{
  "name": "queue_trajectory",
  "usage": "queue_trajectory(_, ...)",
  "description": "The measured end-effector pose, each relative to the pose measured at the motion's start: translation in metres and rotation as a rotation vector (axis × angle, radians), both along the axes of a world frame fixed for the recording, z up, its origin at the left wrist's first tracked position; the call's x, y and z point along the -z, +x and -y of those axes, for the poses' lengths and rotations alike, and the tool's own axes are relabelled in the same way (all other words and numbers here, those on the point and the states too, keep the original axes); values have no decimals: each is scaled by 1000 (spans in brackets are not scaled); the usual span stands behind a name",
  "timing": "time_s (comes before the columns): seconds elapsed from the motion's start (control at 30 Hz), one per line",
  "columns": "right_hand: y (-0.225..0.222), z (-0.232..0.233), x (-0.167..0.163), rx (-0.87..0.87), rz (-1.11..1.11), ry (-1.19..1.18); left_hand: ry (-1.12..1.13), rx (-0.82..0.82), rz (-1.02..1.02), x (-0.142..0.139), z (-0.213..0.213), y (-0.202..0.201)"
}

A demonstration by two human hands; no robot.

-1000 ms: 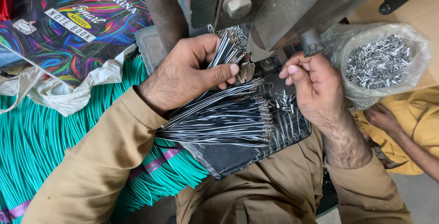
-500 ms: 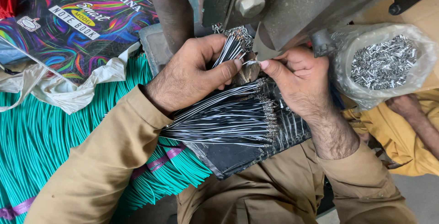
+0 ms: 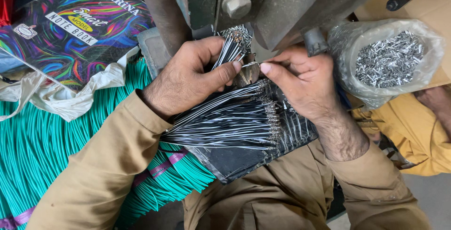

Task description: The person holds a bundle of black-and-white wire ends in one hand, slides small metal sleeves onto individual wire ends, and presses each sleeve under a bench press machine to crimp it, placing finished wires on the pile. They later pick up a handful of metal sleeves and use pliers to handle the sleeves.

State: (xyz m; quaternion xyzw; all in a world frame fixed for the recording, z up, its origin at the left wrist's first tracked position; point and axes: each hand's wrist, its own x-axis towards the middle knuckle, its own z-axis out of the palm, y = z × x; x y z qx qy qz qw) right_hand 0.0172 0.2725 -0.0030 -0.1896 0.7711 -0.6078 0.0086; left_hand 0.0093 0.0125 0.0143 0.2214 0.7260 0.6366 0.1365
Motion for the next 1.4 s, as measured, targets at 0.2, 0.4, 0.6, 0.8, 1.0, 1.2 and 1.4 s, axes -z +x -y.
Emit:
queue_trajectory(0.2,23,-26,-35,-109,-283,371,8,56,-99,2,-1,0)
queue_trajectory(0.4,26,-35,-40,-97,-226,761,-1,45,-189,3,0,-2)
queue_trajectory(0.6,22,-40,-19,-9,-325,662,77,63,-163,3,0,-1)
queue_trajectory(0.8,17,-44,-3,114,-113,257,49,47,-73,5,-1,-2)
queue_trajectory(1.0,5,-23,-5,22,-166,34,116,10,-19,2,-1,0)
queue_trajectory(1.2,2,2,-2,72,-58,27,13,-45,-22,0,-2,1)
queue_trajectory(1.4,-6,5,0,5,-62,-1,50,-6,-176,3,1,-1)
